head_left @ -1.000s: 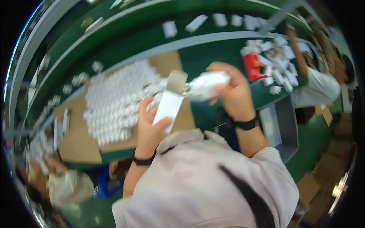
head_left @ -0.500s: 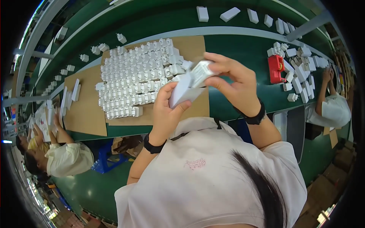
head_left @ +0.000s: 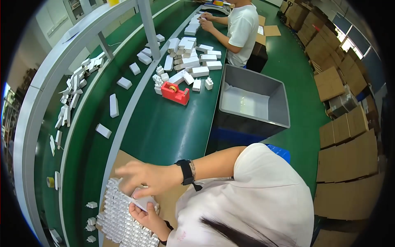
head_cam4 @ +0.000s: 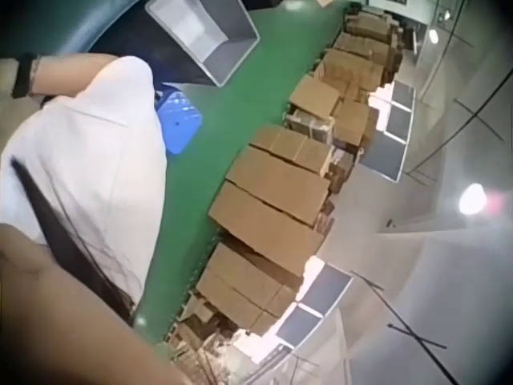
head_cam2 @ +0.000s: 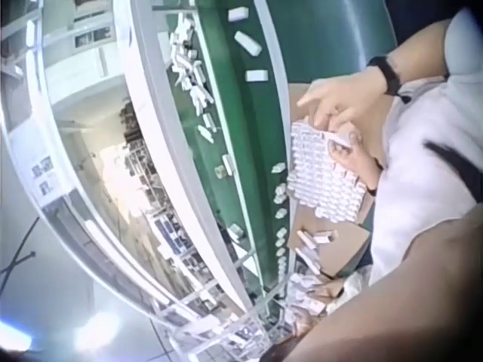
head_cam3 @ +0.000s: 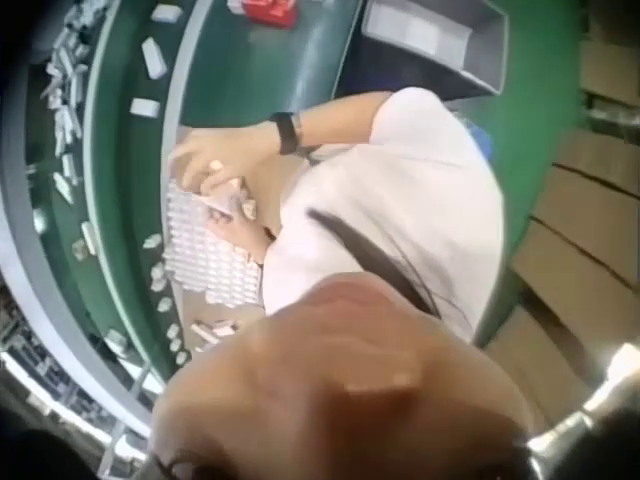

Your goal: The person packages power adapters by hand, picking up a box and an adapter, sliding the adapter into the box, and folding the flaps closed. The person then places the boxed adapter onto a conveyor belt and repeats the process.

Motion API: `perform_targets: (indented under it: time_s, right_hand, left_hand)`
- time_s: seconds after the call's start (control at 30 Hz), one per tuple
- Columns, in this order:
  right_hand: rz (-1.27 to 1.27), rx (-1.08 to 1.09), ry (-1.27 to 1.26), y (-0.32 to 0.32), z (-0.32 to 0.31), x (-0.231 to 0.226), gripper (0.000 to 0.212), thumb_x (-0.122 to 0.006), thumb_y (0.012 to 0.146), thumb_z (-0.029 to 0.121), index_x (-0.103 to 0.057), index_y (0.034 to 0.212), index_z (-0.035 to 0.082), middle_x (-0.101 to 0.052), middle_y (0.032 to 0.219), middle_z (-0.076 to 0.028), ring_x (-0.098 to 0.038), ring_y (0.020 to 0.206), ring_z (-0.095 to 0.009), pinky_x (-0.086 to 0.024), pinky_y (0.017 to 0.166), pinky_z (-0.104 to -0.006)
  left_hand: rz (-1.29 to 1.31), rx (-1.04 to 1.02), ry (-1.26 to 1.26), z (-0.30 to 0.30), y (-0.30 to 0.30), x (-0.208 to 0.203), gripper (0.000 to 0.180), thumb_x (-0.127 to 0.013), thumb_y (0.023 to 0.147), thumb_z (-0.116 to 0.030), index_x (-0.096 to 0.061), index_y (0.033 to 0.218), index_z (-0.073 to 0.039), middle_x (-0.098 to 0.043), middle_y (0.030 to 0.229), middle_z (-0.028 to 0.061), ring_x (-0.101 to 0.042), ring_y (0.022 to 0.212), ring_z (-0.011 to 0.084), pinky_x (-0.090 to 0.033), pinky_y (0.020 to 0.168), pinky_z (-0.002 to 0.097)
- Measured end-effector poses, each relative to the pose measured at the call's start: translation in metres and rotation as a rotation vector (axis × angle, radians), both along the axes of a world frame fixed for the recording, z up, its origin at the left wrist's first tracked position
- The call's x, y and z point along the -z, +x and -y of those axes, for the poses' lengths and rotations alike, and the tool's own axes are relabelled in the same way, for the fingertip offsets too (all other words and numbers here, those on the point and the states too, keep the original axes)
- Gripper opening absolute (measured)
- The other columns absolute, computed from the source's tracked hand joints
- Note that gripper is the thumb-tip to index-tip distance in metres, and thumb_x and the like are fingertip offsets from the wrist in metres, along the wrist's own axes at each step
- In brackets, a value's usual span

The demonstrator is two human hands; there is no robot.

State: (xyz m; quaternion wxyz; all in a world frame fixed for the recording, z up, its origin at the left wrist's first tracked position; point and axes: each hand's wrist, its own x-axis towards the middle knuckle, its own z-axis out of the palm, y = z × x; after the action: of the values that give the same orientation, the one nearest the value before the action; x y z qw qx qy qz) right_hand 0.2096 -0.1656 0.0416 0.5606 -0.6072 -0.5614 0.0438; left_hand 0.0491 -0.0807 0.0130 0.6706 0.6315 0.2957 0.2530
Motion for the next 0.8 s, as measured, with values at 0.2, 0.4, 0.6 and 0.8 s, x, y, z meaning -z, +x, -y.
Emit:
perform_targets:
  time_s: [0.2, 0.4, 0.6, 0.8]
  right_hand:
    - [-0.767, -0.425, -0.106, -0.031, -0.038, 0.014, 0.081, -0.064, 0.071, 0.011, -0.02, 0.14, 0.011, -0.033, 0.135, -0.012, -0.048, 0.099, -0.017, -0.044, 0.08, -0.0309]
    - [-0.733, -0.383, -0.402, 0.063, -0.128, 0.032, 0.076, -0.067, 0.069, -0.002, -0.029, 0.134, 0.009, -0.049, 0.12, -0.008, -0.051, 0.105, -0.016, -0.045, 0.085, -0.0303]
    - [-0.528, -0.096, -0.771, 0.193, -0.286, 0.139, 0.054, -0.066, 0.078, 0.02, -0.042, 0.121, -0.002, -0.059, 0.092, -0.01, -0.059, 0.077, -0.016, -0.048, 0.062, -0.029]
    - [-0.353, 0.077, -1.026, 0.248, -0.359, 0.213, 0.062, -0.066, 0.075, 0.018, -0.04, 0.128, 0.001, -0.056, 0.107, -0.017, -0.06, 0.091, -0.022, -0.05, 0.074, -0.0332]
  left_hand:
    - [0.042, -0.087, -0.07, -0.019, -0.018, 0.006, 0.056, -0.061, 0.08, -0.007, -0.03, 0.127, -0.001, -0.044, 0.123, 0.0143, -0.046, 0.111, 0.0239, -0.037, 0.094, 0.0335]
    - [-0.295, -0.343, 0.215, -0.119, -0.129, 0.023, 0.049, -0.059, 0.079, -0.004, -0.038, 0.123, -0.001, -0.046, 0.121, 0.0116, -0.044, 0.113, 0.0218, -0.038, 0.093, 0.0333]
    - [-1.035, -1.011, 0.609, -0.221, -0.432, 0.081, 0.043, -0.065, 0.076, -0.01, -0.048, 0.113, 0.003, -0.055, 0.11, 0.0183, -0.053, 0.103, 0.0287, -0.041, 0.089, 0.0358]
    - [-1.296, -0.924, 0.594, -0.312, -0.482, 0.126, 0.056, -0.069, 0.073, -0.024, -0.047, 0.119, 0.001, -0.052, 0.116, 0.0218, -0.049, 0.109, 0.0323, -0.04, 0.09, 0.0382]
